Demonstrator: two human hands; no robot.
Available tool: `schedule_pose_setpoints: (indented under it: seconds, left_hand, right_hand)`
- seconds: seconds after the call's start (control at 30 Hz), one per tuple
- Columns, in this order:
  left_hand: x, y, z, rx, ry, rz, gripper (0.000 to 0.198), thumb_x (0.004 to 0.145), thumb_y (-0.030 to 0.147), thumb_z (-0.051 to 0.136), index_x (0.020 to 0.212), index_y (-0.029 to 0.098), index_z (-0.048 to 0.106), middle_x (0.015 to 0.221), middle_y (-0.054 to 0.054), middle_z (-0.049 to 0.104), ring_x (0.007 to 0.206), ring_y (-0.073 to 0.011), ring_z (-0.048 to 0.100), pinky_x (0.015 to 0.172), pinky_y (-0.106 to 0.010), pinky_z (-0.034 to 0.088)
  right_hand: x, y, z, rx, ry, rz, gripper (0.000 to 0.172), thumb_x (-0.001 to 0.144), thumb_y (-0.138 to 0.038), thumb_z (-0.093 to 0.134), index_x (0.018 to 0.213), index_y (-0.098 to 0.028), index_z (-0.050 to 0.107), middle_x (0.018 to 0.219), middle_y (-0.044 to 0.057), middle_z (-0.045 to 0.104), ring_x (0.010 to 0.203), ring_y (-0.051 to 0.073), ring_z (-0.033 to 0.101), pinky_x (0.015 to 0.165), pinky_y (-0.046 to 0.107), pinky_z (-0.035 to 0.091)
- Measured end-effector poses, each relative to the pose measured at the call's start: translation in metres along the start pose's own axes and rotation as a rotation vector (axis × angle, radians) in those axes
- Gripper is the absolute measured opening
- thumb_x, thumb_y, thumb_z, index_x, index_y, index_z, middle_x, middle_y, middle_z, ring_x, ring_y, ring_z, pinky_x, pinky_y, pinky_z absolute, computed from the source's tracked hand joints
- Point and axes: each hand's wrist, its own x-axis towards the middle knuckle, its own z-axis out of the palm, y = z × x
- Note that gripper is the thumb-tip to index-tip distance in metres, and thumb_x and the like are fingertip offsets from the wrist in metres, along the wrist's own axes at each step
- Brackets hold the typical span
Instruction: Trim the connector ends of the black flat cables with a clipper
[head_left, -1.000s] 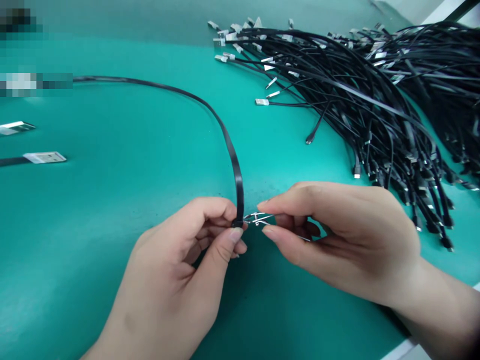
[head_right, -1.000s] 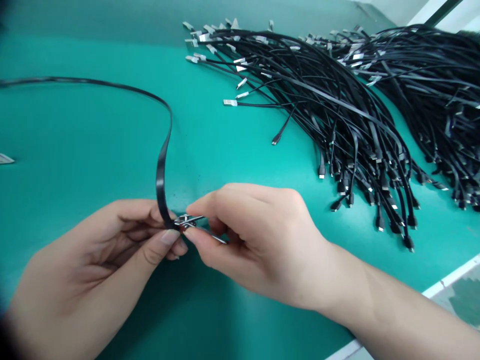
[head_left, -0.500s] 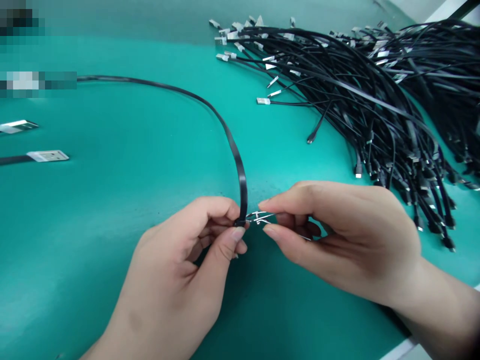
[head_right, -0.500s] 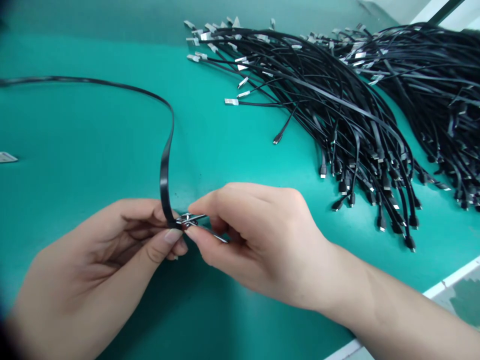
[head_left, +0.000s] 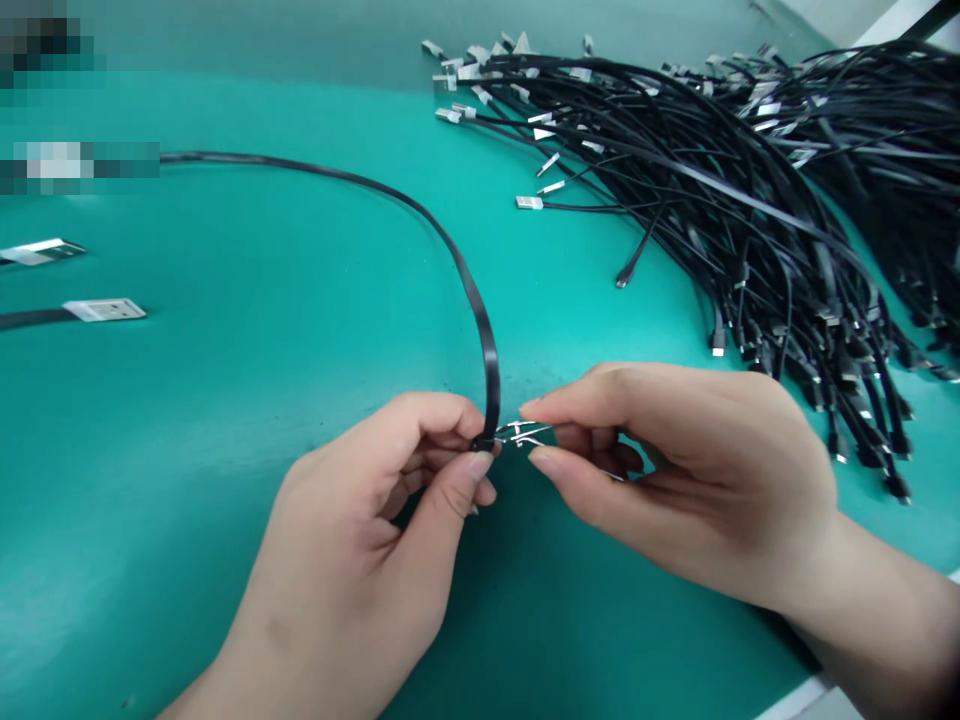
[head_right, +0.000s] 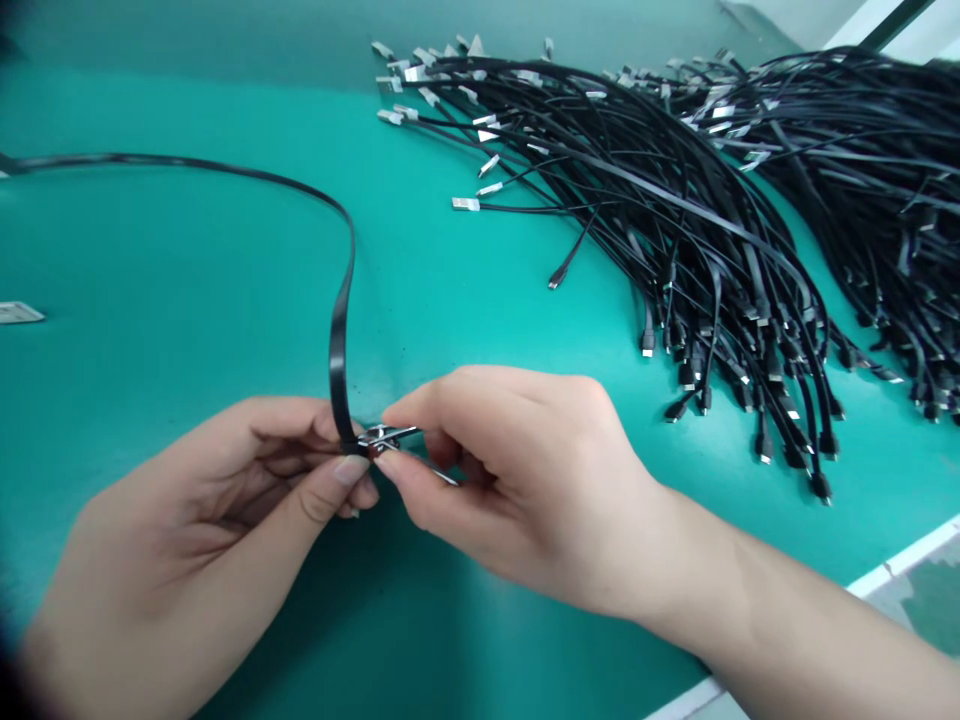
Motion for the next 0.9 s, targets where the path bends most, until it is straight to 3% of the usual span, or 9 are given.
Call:
schedule_pose_setpoints:
  seconds: [0.7, 0.9]
  left_hand:
    - [-0.0006, 0.0025, 0.0002, 0.008, -0.006, 0.008, 0.02, 0.095, 0.015, 0.066, 0.101, 0.034, 0.069, 0.087, 0.012, 0.078, 0.074, -0.0066, 0.076, 0.069, -0.01, 0.061]
    - [-0.0036, -0.0001, 0.0002, 0.171, -0.011, 0.078, 0.017, 0.098, 0.019, 0.064, 0.103, 0.036, 0.068, 0.09, 0.011, 0.079, 0.076, -0.0113, 0.077, 0.068, -0.021, 0.059]
  right_hand:
    - [-0.0007, -0.0026, 0.0002, -0.038, -0.001, -0.015, 0.005, 0.093, -0.015, 0.071, 0.097, -0.018, 0.072, 0.07, -0.006, 0.067, 0.054, 0.006, 0.053, 0.052, 0.021, 0.044]
    - [-0.0023, -0.0007, 0.0006, -0.051, -0.016, 0.0, 0.0, 0.094, -0.019, 0.071, 0.094, -0.02, 0.071, 0.068, -0.005, 0.066, 0.052, 0.008, 0.05, 0.05, 0.024, 0.042]
